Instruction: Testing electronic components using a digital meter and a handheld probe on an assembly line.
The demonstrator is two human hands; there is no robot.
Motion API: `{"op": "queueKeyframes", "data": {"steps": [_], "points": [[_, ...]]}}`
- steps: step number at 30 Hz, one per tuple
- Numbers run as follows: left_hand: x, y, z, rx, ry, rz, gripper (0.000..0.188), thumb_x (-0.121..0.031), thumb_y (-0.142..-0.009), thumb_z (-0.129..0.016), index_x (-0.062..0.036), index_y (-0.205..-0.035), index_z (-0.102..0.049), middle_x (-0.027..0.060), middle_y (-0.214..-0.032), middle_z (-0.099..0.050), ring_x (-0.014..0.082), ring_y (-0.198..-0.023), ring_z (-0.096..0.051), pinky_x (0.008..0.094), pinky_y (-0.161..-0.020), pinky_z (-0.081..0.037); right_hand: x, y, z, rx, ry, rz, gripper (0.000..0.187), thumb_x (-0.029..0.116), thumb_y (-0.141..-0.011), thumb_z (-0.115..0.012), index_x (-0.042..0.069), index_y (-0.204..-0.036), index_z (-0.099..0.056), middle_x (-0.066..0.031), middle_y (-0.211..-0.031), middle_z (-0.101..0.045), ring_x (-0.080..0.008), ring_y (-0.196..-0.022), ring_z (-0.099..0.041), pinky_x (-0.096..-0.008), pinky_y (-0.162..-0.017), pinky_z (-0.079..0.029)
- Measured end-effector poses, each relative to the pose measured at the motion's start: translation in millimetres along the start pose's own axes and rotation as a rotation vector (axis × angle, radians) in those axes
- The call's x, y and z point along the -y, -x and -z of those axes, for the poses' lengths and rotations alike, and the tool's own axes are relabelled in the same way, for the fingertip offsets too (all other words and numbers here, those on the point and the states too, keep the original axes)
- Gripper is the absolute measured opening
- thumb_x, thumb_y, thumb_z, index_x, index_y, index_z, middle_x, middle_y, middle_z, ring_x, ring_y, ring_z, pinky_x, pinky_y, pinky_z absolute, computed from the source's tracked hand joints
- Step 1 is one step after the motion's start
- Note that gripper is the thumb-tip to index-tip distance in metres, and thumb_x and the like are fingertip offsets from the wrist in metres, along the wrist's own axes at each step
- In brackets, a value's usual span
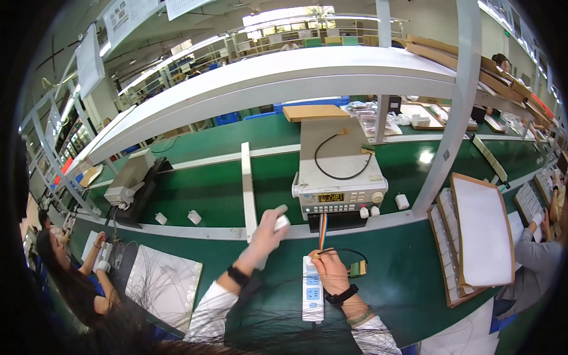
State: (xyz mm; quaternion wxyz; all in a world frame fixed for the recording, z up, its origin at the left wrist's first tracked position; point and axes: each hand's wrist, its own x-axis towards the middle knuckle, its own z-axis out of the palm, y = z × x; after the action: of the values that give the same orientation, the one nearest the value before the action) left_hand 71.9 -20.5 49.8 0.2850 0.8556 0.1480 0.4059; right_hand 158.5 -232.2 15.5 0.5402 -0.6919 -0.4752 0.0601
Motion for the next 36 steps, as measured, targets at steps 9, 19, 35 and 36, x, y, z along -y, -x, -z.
{"op": "queueKeyframes", "data": {"steps": [9, 19, 35, 36], "points": [[81, -46, 2, 0.56, -0.602, 0.181, 0.038, -0.012, -0.085, -0.063, -0.0109, -0.122, -0.055, 0.0118, -0.114, -0.064, 0.0284, -0.101, -0.065, 0.0397, -0.083, -0.053, 2, 3, -5, -0.005, -0.007, 0.01, 0.012, 0.008, -0.092, -0.057, 0.006, -0.102, -0.063, -0.0113, -0.101, -0.057, -0.028, -0.091, -0.059, -0.0345, -0.077, -0.049], [173, -22, 151, 0.678, -1.796, 0.518, 0.023, -0.02, -0.09, -0.056, -0.0192, -0.109, -0.069, 0.0004, -0.107, -0.066, 0.019, -0.105, -0.062, 0.0407, -0.08, -0.052, 9, 1, 4, -0.02, 0.014, -0.077, 0.014, 0.007, -0.091, -0.057, 0.005, -0.102, -0.064, -0.0115, -0.098, -0.057, -0.0288, -0.09, -0.059, -0.0345, -0.076, -0.049], [-27, 62, 68, 0.445, 0.754, 0.729, 0.048, -0.014, -0.084, -0.072, -0.0046, -0.127, -0.054, 0.0038, -0.118, -0.059, 0.013, -0.106, -0.056, 0.029, -0.09, -0.046, 4, -1, -3, -0.029, -0.005, -0.004, 0.014, 0.013, -0.092, -0.058, 0.006, -0.102, -0.064, -0.0104, -0.101, -0.057, -0.0278, -0.092, -0.059, -0.0347, -0.08, -0.049], [-36, 74, 47, 0.454, 0.727, 0.66, 0.049, -0.012, -0.083, -0.073, -0.0048, -0.128, -0.054, 0.003, -0.115, -0.06, 0.0128, -0.104, -0.057, 0.0288, -0.089, -0.047, 3, 0, -4, -0.032, -0.006, -0.008, 0.014, 0.013, -0.092, -0.058, 0.006, -0.102, -0.064, -0.0104, -0.101, -0.057, -0.0278, -0.092, -0.059, -0.0347, -0.08, -0.049]]}}
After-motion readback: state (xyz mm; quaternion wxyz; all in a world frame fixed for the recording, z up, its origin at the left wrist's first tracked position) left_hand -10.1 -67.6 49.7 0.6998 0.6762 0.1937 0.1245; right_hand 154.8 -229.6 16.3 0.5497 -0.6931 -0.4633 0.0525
